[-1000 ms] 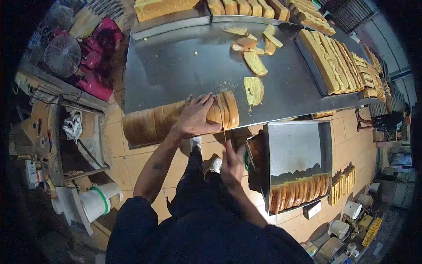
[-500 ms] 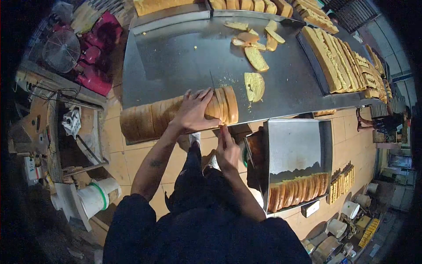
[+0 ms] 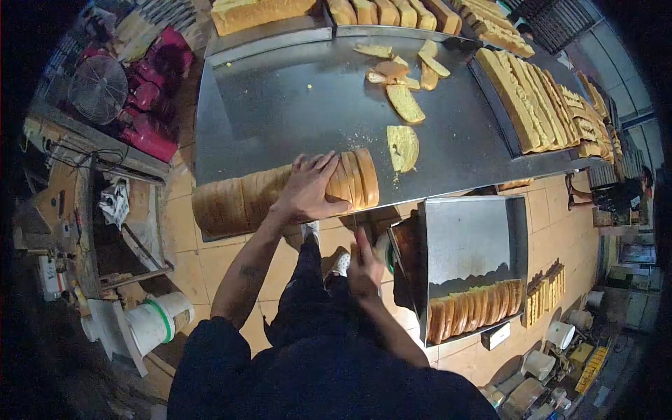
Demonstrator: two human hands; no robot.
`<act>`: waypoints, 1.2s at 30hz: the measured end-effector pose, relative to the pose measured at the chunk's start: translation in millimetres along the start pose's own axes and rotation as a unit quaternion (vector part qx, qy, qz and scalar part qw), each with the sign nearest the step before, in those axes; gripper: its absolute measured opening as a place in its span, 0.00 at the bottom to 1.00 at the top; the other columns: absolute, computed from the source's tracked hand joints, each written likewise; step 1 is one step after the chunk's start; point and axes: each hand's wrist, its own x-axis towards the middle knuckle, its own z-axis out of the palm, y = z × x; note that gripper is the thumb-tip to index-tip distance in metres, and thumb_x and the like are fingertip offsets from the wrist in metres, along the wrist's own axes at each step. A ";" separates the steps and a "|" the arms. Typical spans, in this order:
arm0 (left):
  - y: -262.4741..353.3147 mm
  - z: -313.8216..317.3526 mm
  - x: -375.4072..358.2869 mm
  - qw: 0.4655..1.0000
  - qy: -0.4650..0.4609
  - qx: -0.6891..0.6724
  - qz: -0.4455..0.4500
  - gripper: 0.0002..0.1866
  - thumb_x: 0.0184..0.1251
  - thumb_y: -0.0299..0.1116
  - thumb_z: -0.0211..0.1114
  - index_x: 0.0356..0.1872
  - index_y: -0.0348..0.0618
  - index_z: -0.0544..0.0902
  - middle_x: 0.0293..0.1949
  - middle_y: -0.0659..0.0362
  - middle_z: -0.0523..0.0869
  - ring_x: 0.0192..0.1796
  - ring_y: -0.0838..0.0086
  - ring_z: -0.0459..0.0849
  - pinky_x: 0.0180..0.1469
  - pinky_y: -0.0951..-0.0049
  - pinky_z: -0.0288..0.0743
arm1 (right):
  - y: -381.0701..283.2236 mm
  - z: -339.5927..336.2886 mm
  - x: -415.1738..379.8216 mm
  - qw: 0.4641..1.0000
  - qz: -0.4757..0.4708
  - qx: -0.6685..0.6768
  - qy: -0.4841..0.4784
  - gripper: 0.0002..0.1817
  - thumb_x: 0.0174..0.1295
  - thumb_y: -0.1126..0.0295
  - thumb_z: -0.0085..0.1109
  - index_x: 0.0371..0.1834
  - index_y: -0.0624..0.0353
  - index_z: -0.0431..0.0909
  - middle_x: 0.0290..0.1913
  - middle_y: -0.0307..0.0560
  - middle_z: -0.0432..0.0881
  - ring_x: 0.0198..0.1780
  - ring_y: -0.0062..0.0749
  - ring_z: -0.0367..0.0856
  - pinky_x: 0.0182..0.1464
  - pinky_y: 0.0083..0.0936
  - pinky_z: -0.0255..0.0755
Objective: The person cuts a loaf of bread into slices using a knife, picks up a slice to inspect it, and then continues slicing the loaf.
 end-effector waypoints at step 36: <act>3.4 -2.6 1.5 1.000 -0.015 -0.001 -0.002 0.62 0.49 0.70 0.68 0.75 0.28 0.59 0.77 0.41 0.60 0.78 0.49 0.58 0.80 0.42 0.40 | 0.5 5.6 19.3 0.998 0.045 0.006 -0.052 0.18 0.72 0.66 0.55 0.64 0.52 0.76 0.38 0.62 0.86 0.37 0.56 0.87 0.39 0.46 0.81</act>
